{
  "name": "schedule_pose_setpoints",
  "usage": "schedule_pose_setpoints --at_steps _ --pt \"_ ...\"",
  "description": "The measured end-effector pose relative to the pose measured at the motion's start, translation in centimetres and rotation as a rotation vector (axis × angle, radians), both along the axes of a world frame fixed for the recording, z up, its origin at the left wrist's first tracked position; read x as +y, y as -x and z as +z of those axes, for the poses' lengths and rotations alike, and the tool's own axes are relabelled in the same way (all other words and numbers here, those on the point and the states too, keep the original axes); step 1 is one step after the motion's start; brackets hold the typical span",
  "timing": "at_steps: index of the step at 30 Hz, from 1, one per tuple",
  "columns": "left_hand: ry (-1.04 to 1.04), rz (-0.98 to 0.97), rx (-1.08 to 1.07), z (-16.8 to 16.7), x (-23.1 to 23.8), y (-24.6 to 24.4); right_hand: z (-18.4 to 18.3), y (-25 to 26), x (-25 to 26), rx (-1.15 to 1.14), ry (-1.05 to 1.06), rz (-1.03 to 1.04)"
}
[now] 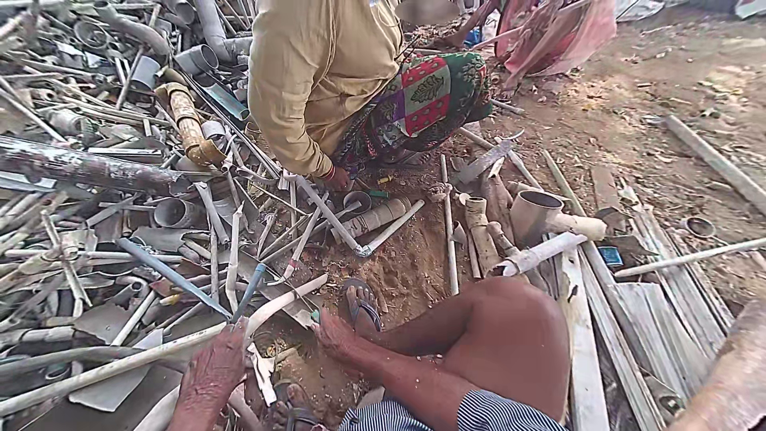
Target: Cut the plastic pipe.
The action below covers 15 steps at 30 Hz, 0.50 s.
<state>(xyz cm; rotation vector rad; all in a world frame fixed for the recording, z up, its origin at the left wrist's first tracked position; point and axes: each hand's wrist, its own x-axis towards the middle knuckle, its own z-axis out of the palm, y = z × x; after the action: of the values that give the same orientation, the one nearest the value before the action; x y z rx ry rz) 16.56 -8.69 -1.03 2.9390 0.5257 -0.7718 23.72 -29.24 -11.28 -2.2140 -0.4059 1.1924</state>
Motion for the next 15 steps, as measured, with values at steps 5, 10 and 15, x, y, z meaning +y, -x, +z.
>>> schedule_pose_setpoints --at_steps 5,10,15 --pt "-0.003 -0.035 -0.033 -0.6 0.5 0.5 -1.8 -1.8 -1.8 0.079 0.145 -0.101" --pt "0.070 -0.027 -0.041 -0.6 1.7 -0.1 -1.5 -1.2 -0.9 0.049 0.055 -0.129" --pt "0.056 0.007 -0.036 -2.0 2.4 0.3 -1.2 -1.2 -0.8 0.060 0.052 -0.119"
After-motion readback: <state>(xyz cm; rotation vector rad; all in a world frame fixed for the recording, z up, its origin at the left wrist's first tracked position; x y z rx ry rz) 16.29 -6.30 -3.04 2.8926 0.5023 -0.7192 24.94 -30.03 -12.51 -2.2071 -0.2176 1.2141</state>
